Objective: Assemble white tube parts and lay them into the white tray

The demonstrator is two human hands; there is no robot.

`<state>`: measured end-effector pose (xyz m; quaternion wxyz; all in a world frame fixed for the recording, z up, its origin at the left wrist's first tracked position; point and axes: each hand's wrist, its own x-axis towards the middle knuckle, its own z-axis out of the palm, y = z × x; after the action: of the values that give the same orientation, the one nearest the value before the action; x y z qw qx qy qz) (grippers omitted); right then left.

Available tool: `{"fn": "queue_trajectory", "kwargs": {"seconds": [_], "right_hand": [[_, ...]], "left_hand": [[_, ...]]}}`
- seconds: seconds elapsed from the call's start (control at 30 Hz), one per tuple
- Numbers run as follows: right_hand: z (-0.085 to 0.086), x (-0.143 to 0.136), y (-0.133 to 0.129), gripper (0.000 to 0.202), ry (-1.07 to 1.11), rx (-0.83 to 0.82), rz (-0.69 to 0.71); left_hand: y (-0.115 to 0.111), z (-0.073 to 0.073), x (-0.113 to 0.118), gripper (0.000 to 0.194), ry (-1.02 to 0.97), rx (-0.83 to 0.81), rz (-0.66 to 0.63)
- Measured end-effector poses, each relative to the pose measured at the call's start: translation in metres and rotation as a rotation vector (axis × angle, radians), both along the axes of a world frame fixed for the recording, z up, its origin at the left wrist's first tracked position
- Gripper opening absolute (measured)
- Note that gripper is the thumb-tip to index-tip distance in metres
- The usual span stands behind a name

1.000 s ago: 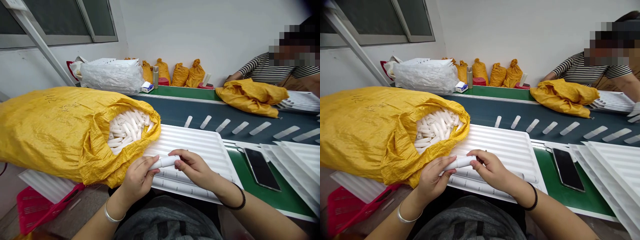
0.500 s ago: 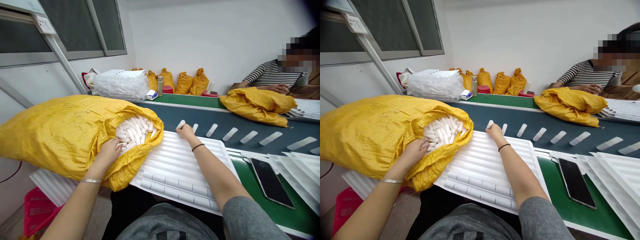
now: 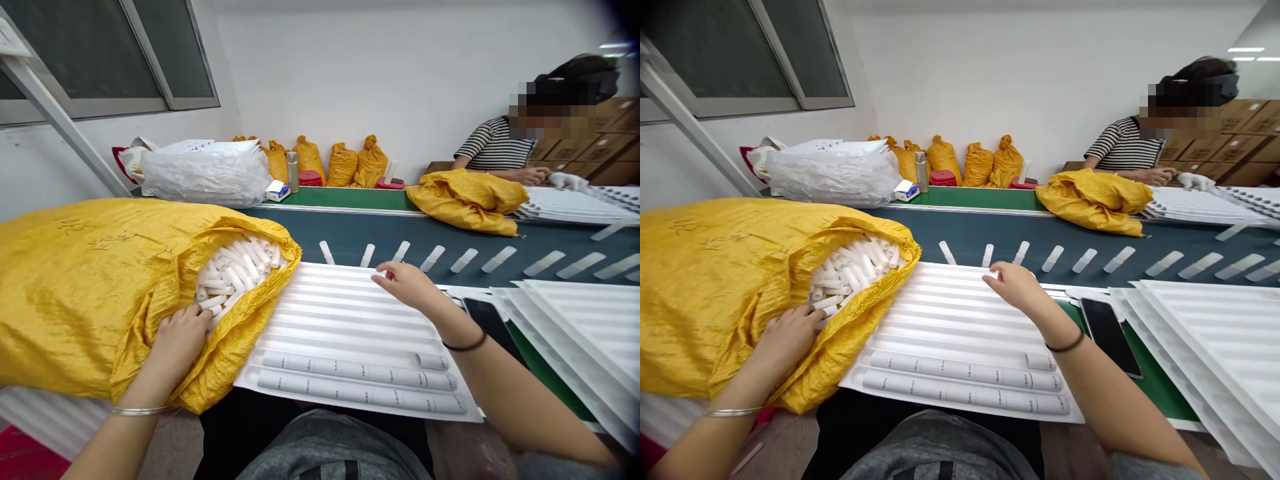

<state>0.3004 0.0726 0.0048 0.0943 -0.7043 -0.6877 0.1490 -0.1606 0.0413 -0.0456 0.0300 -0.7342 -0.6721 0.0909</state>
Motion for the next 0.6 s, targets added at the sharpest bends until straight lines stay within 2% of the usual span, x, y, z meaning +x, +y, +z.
{"fn": "queue_trajectory", "kwargs": {"seconds": [0.1, 0.2, 0.27, 0.4, 0.5, 0.6], "right_hand": [[-0.005, 0.023, -0.039, 0.045, -0.020, -0.067, -0.001], [-0.015, 0.019, -0.039, 0.040, -0.049, -0.044, 0.071], [-0.022, 0.000, -0.015, 0.033, -0.057, -0.006, 0.141], [-0.031, -0.060, 0.065, 0.026, -0.066, 0.009, 0.186], [-0.039, -0.100, 0.120, 0.030, -0.096, -0.016, 0.155], [-0.049, -0.120, 0.153, 0.033, -0.116, -0.068, 0.109]], "left_hand": [[0.004, -0.005, -0.002, 0.037, 0.002, 0.064, -0.040], [0.010, 0.000, -0.002, 0.035, -0.078, 0.192, 0.024], [0.009, 0.008, 0.004, 0.038, -0.203, 0.328, 0.072], [-0.012, 0.021, 0.033, 0.039, -0.642, 0.572, 0.066], [-0.033, 0.021, 0.049, 0.035, -0.817, 0.594, -0.014], [-0.050, 0.011, 0.037, 0.033, -0.833, 0.583, -0.042]]}}
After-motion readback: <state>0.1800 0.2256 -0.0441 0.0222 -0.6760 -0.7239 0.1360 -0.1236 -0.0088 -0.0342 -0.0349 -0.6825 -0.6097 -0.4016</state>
